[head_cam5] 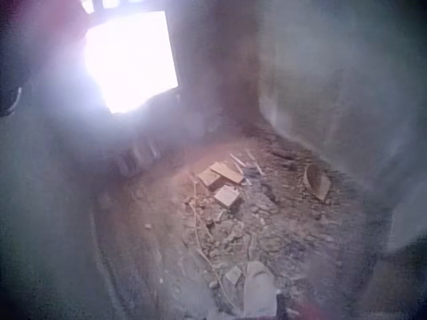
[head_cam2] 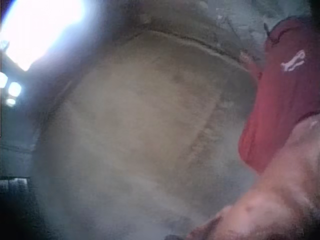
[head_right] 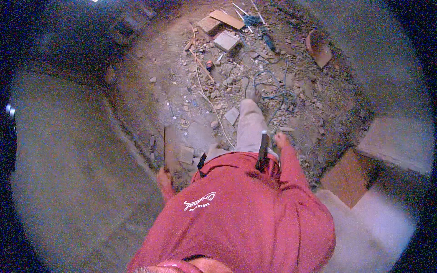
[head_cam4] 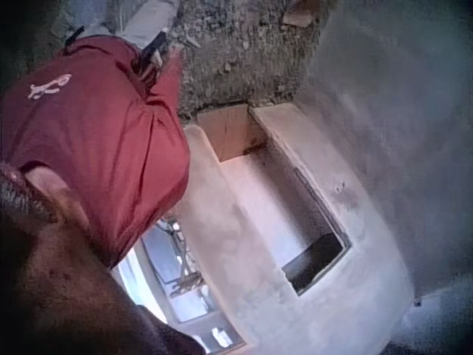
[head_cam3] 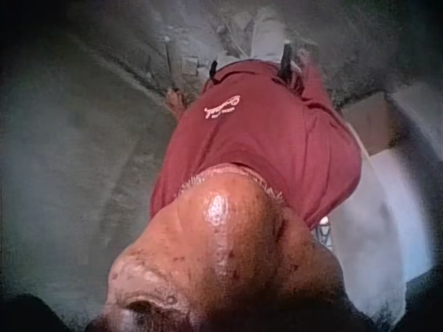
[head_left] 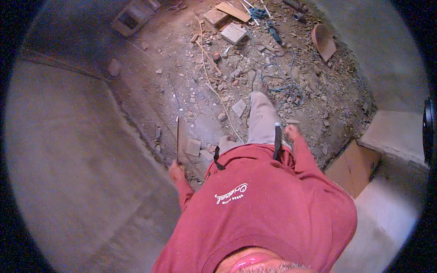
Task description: The person crouches on the floor and uses an angle grinder to cut along the edge of a square tile.
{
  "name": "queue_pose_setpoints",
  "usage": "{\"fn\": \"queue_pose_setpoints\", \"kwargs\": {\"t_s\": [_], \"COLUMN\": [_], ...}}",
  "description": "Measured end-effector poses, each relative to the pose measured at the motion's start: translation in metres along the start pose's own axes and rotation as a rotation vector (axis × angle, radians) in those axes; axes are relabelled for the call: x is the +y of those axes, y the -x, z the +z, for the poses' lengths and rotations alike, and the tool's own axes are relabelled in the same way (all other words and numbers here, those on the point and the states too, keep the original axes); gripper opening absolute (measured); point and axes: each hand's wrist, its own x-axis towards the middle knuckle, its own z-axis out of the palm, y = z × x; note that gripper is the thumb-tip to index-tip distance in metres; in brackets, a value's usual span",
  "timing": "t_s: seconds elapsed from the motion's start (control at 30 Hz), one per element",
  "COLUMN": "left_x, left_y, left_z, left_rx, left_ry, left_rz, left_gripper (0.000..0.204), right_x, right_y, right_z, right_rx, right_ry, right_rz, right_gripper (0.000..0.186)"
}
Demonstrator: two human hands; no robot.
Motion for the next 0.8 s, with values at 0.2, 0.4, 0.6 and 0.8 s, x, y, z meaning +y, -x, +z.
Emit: {"fn": "queue_pose_setpoints", "kwargs": {"t_s": [0.2,0.4,0.6,0.8], "left_x": [0.226,0.455,0.535,0.631], "left_y": [-0.164,-0.29,-0.445,-0.677], "left_z": [-0.17,-0.271,-0.281,-0.17], "left_rx": [0.333,0.163,-0.104,-0.341], "left_ry": [0.143,0.349,0.669,0.677], "left_rz": [0.257,0.313,0.283,0.268], "left_gripper": [0.014,0.013,0.015,0.02], "right_x": [-0.132,-0.264,-0.361,-0.436], "right_y": [-0.213,-0.41,-0.528,-0.619], "right_z": [-0.056,-0.097,-0.093,-0.092], "right_rx": [0.135,-0.087,-0.363,-0.397], "right_ry": [-0.304,-0.286,-1.103,-1.682], "right_rz": [-0.326,-0.351,0.476,0.234], "right_gripper": [0.026,0.038,0.096,0.081]}}
